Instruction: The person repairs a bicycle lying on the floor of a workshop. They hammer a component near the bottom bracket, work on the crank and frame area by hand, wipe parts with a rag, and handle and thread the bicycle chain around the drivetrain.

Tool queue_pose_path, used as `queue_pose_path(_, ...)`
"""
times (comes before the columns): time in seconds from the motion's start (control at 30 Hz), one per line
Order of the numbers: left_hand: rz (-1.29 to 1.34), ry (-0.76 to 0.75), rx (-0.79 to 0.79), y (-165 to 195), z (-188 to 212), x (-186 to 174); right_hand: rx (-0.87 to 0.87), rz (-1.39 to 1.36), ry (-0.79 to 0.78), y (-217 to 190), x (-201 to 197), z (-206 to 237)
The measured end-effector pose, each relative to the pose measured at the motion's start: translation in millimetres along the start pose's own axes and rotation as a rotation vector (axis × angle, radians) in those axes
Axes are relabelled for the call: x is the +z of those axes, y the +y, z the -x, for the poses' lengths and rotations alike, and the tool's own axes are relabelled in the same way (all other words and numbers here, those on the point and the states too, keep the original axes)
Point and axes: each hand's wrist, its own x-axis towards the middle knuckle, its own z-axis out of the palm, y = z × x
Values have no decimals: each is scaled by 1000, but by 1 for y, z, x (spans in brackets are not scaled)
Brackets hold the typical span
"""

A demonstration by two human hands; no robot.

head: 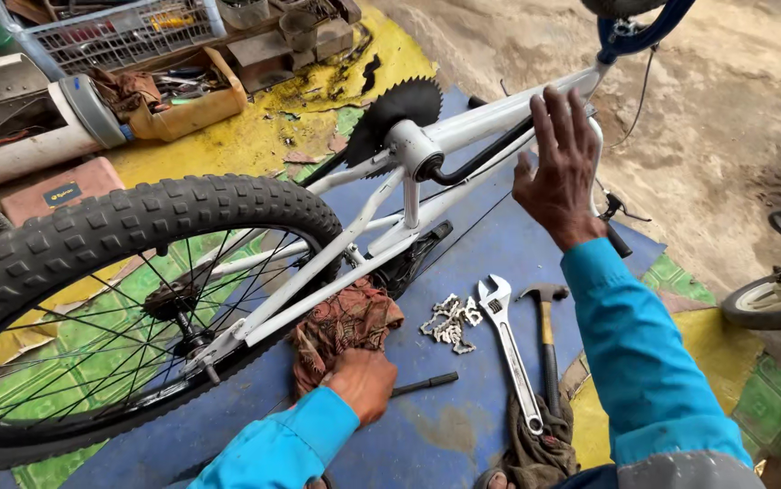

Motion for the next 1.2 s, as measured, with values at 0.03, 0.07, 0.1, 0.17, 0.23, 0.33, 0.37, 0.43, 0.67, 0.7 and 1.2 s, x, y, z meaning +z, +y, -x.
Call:
queue_pose_path(0.03, 0, 0, -6, -2, -1, -1, 39, -46, 17, 0, 18, 14)
queue_pose_path(0.07, 3, 51, -28, -5, -3, -1, 75, -89, 41, -3, 35, 30)
queue_pose_path(0.1, 7, 104, -52, -9, -7, 1, 189, -173, -105, -8, 52, 49)
queue_pose_path(0.17, 0, 132, -85, -18, -15, 10, 224, 31, -746, -38, 77, 100)
queue_pose_path(0.23, -28, 106, -119, -29, -25, 20, -187, -465, -1134, -76, 80, 156)
queue_pose_path(0.33, -72, 109, -180, -45, -32, 31, -408, -595, -1247, -126, 73, 196)
queue_pose_path(0.37, -99, 140, -191, -51, -33, 32, -328, -566, -1283, -140, 69, 199)
queue_pose_path(0.43, -70, 65, -232, -61, -34, 27, -172, -495, -1338, -161, 67, 187)
queue_pose_path(0.67, 30, 90, -287, -68, -37, 2, -40, -404, -1063, -269, 85, 168)
queue_pose_path(0.7, 11, 57, -304, -65, -36, 2, 20, -409, -1033, -281, 89, 171)
queue_pose_path(1.2, 1304, 390, -411, -46, -53, -44, 832, -1746, -639, -206, 71, 147)
